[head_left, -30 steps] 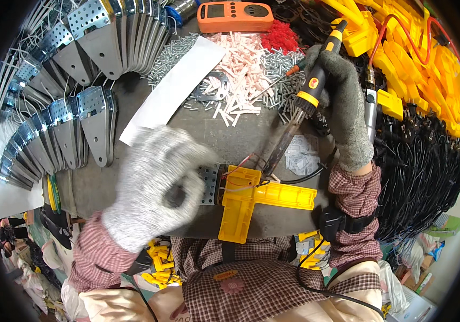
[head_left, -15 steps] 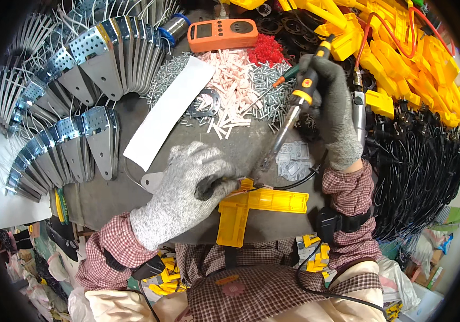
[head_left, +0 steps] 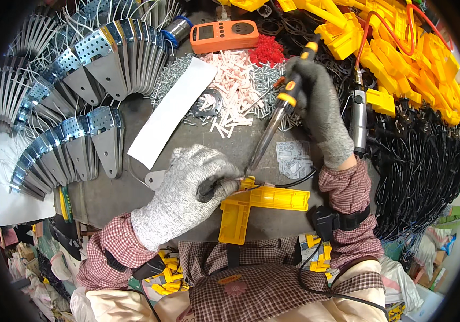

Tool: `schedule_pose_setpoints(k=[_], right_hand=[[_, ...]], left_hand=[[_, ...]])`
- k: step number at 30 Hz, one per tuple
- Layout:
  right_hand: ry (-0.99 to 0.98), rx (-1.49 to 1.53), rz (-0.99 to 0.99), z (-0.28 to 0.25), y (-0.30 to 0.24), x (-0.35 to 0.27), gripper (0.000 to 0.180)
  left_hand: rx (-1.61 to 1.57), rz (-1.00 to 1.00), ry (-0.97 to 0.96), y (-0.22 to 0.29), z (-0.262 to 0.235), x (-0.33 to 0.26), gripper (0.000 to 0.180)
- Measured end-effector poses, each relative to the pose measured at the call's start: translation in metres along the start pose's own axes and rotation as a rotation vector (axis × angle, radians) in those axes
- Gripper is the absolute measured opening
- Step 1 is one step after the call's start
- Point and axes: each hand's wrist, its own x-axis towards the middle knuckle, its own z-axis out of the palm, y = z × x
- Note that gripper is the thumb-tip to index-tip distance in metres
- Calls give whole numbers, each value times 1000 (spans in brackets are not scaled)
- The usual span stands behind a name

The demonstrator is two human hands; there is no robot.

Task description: The recorder is seen assembling electronic components into a yellow plastic housing, including wiring, soldering, and securing parts with screws and an air screwdriver.

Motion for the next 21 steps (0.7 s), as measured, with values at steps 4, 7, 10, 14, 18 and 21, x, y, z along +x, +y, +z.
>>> schedule_pose_setpoints(k=[4, 7, 10, 14, 18, 21], right_hand=[[341, 41, -402, -37, -18, -2, 26], [370, -44, -488, -39, -42, -9, 24], [345, -529, -720, -18, -33, -11, 18], [197, -624, -785, -4, -22, 24, 24], [183, -1052, -921, -4, -6, 99, 28], [270, -1649, -579, 18, -30, 103, 31]], left_hand=[[-639, -560, -226, 14, -10, 15, 24], [-7, -125, -139, 9, -7, 15, 20], [170, 5, -112, 10, 4, 10, 23], [95, -62, -207, 7, -6, 15, 24], [101, 28, -192, 13, -7, 22, 22], [-135, -23, -213, 13, -14, 21, 15]])
